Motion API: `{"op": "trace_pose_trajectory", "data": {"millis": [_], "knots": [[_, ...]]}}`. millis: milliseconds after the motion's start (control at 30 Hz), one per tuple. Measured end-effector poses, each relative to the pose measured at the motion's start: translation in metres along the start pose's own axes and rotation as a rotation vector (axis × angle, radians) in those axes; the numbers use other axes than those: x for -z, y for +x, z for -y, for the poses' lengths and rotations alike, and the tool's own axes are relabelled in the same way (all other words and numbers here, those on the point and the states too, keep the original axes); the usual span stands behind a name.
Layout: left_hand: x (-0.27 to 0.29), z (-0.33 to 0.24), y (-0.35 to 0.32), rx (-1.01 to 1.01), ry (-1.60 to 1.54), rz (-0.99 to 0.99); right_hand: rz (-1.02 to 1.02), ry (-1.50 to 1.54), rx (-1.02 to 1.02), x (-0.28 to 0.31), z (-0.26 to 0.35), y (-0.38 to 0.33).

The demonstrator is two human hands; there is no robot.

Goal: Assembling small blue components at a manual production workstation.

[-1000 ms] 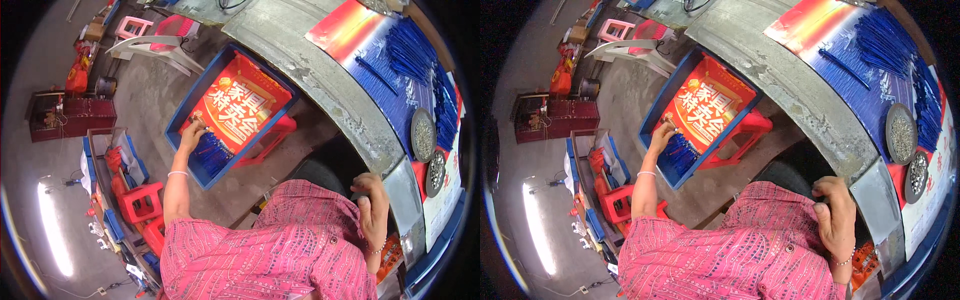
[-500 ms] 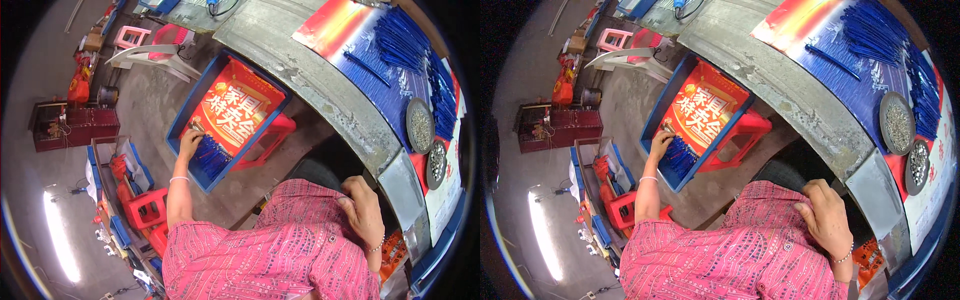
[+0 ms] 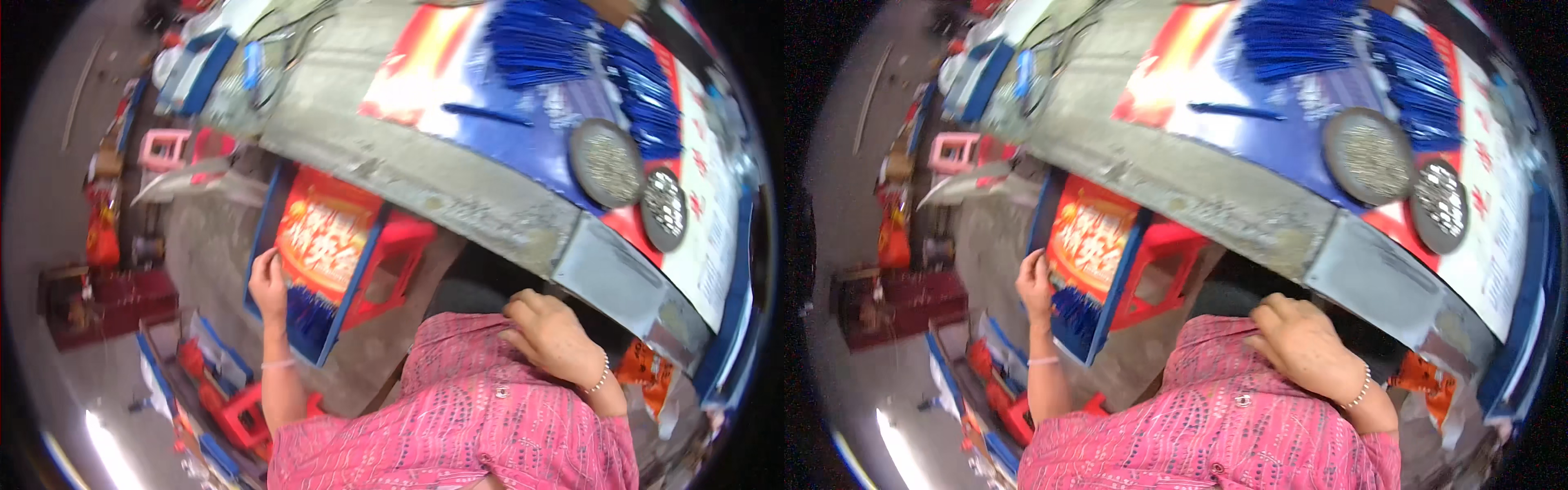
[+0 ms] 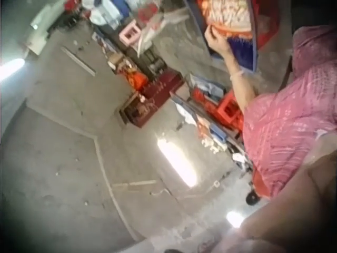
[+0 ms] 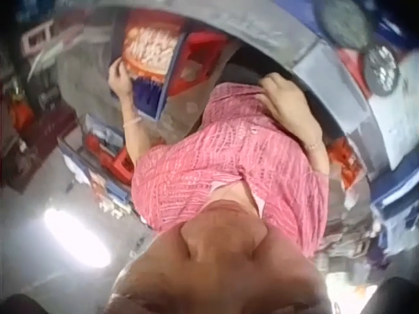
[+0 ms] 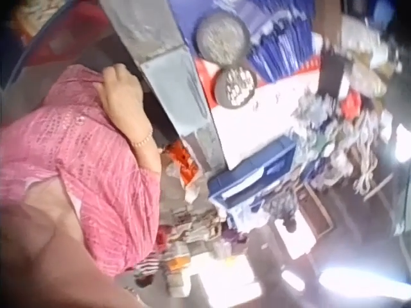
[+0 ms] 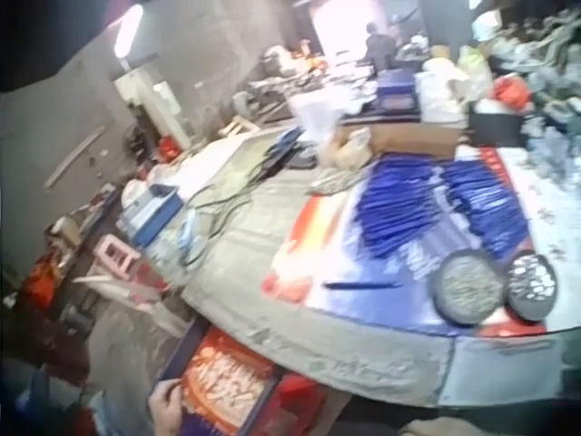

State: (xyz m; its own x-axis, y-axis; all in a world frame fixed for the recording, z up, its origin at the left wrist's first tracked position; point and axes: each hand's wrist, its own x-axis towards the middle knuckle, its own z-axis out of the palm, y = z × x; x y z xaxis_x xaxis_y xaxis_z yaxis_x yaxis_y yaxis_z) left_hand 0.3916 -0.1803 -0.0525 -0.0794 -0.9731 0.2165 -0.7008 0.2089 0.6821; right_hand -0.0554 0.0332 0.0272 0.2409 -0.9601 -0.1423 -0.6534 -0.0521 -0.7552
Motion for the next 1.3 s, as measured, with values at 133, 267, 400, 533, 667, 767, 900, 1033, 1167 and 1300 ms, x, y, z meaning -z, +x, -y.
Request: {"op": "trace_pose_trajectory", "data": {"millis": [133, 267, 400, 533, 667, 767, 900, 1033, 1167, 1300], "knots": [[-0.058, -0.172, 0.012, -0.255, -0.305, 0.269, -0.101, 0.027, 0.063, 0.008, -0.001, -0.013], [-0.128, -0.274, 0.026, -0.711, -0.262, 0.553, -0.377, 0.046, -0.003, 0.016, -0.009, -0.037], [-0.199, -0.326, 0.058, -0.897, -0.304, 0.610, -0.778, 0.063, -0.127, 0.019, -0.021, -0.075], [-0.240, -0.323, 0.089, -0.907, -0.130, 0.521, -1.029, 0.093, -0.252, 0.003, -0.041, -0.111], [-0.258, -0.308, 0.104, -0.930, -0.059, 0.491, -1.186, 0.159, -0.258, -0.004, -0.053, -0.121], [-0.261, -0.309, 0.102, -0.912, -0.049, 0.495, -1.160, 0.057, -0.238, 0.000, -0.056, -0.115], [-0.268, -0.317, 0.099, -0.922, -0.078, 0.554, -1.175, -0.059, -0.244, 0.000, -0.059, -0.111], [-0.277, -0.334, 0.101, -0.960, -0.083, 0.437, -1.179, -0.070, -0.232, -0.002, -0.063, -0.110], [-0.300, -0.354, 0.112, -0.995, 0.028, 0.330, -1.186, -0.161, -0.227, -0.004, -0.063, -0.108], [-0.317, -0.358, 0.120, -1.037, 0.112, 0.303, -1.204, -0.188, -0.219, -0.005, -0.066, -0.105]]}}
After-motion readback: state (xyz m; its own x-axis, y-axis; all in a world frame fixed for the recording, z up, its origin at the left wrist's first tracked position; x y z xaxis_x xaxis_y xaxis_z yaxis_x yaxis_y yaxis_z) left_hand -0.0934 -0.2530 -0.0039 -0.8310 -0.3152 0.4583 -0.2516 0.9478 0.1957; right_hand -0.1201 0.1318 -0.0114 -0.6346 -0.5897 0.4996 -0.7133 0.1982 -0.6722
